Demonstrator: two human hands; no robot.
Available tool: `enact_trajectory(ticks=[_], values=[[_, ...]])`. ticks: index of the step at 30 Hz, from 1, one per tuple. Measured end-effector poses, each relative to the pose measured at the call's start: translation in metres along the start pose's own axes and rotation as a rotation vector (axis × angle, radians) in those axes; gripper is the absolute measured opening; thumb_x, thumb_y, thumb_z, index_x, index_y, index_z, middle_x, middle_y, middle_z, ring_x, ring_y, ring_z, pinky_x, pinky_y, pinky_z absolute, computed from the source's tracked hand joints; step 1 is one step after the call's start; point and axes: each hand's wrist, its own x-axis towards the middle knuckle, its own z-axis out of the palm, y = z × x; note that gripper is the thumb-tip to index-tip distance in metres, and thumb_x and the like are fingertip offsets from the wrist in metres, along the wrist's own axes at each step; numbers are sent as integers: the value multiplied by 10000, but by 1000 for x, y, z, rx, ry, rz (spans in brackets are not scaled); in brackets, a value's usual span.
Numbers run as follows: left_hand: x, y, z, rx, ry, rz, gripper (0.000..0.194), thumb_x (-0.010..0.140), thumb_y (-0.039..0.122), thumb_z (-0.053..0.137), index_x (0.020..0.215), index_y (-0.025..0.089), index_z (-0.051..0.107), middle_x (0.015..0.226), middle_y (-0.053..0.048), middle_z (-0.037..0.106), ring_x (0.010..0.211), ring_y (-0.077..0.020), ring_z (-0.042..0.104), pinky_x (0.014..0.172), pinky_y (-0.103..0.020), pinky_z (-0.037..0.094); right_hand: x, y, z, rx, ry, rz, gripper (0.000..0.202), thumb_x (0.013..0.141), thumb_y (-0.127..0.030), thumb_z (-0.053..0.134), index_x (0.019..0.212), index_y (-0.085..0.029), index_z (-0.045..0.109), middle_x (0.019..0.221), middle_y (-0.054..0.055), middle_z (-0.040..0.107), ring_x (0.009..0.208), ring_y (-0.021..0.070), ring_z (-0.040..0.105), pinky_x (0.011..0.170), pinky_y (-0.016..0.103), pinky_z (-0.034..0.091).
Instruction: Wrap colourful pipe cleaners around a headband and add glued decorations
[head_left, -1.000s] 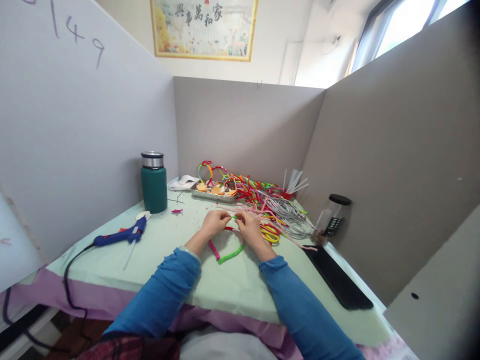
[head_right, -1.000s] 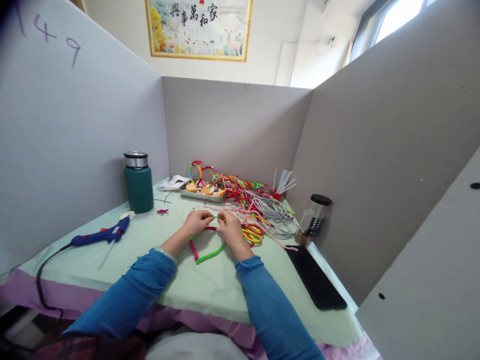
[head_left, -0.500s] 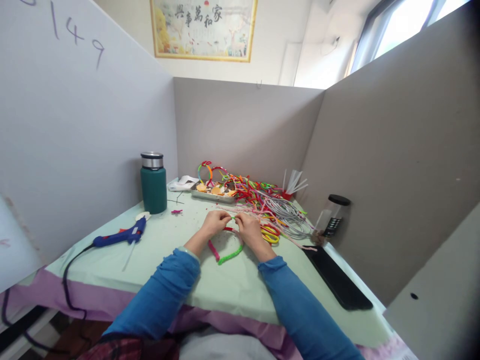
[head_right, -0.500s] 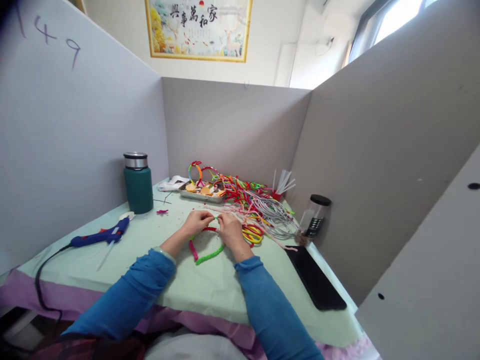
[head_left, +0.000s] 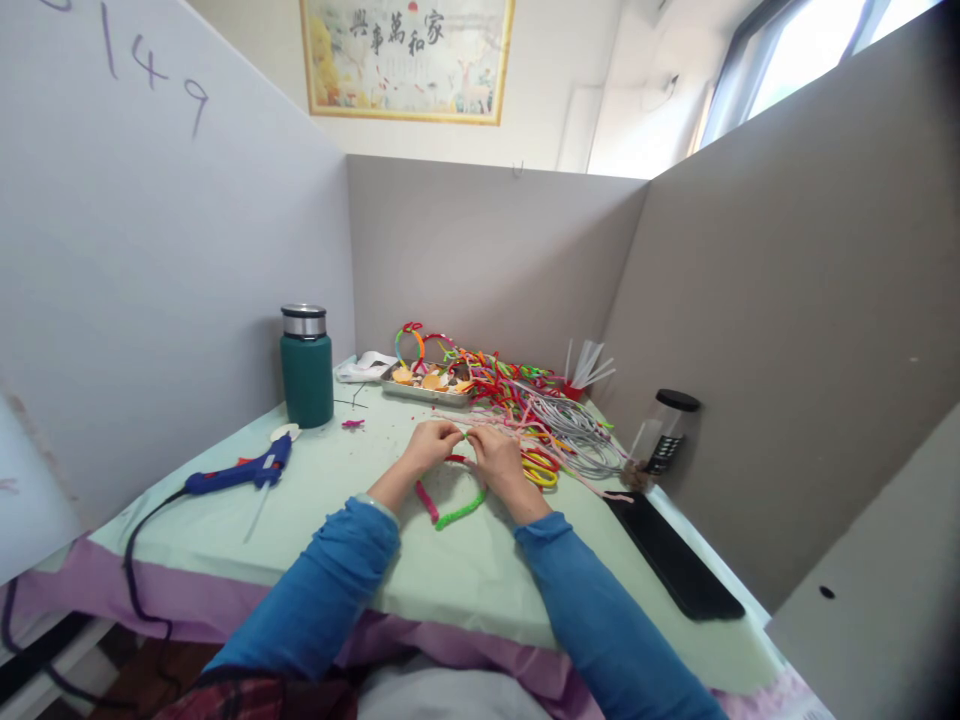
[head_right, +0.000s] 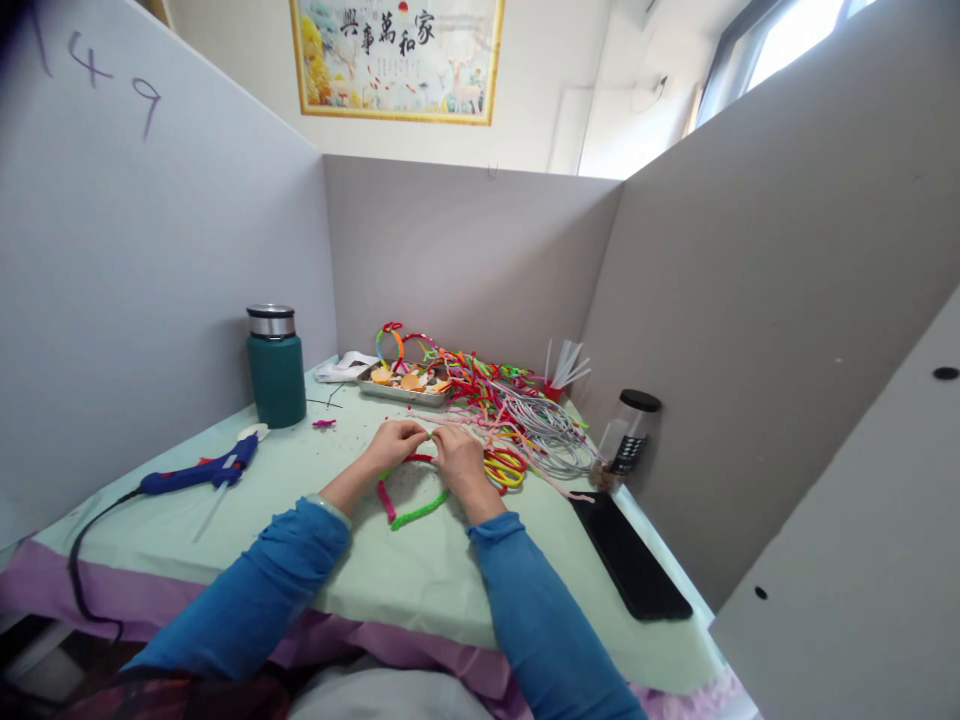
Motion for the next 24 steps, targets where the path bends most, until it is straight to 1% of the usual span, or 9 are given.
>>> enact_trajectory(ticks=[3, 6, 13, 20, 24], values=[[0, 1, -1, -6, 1, -17, 269, 756, 319, 485, 657, 136, 655, 494, 21, 523, 540, -112, 447, 535, -223, 334, 0, 1, 1, -29, -4, -23, 178, 905, -222, 470, 948, -193, 641, 944, 56, 678, 883, 166, 603, 781, 249, 396], [0, 2, -1, -7, 10, -27, 259, 744, 314, 491, 639, 136, 647, 502, 22, 526, 539, -109, 437, 539, -222, 330, 0, 2, 1, -59, -14, -46, 176, 906, -244, 474, 965, -191, 632, 952, 62, 675, 887, 170, 603, 772, 252, 397], [-1, 5, -1, -57, -9, -12, 270, 745, 325, 499, 652, 127, 656, 486, 24, 505, 527, -106, 423, 522, -217, 320, 1, 3, 3, -80, -2, -23, 182, 890, -174, 458, 919, -190, 636, 911, 66, 677, 836, 177, 601, 720, 255, 391], [-3, 7, -2, -70, -17, 28, 266, 754, 323, 504, 702, 122, 670, 509, 18, 531, 521, -103, 434, 523, -214, 332, 1, 1, 2, -13, 45, -8, 195, 895, -170, 438, 862, -174, 630, 840, 60, 667, 784, 174, 588, 694, 256, 381], [-2, 5, -1, -76, -13, 70, 259, 770, 314, 504, 727, 123, 674, 547, 10, 562, 533, -102, 454, 526, -209, 339, 1, 0, 1, 37, 90, -8, 201, 899, -172, 437, 903, -176, 639, 873, 63, 666, 823, 175, 586, 734, 259, 390]])
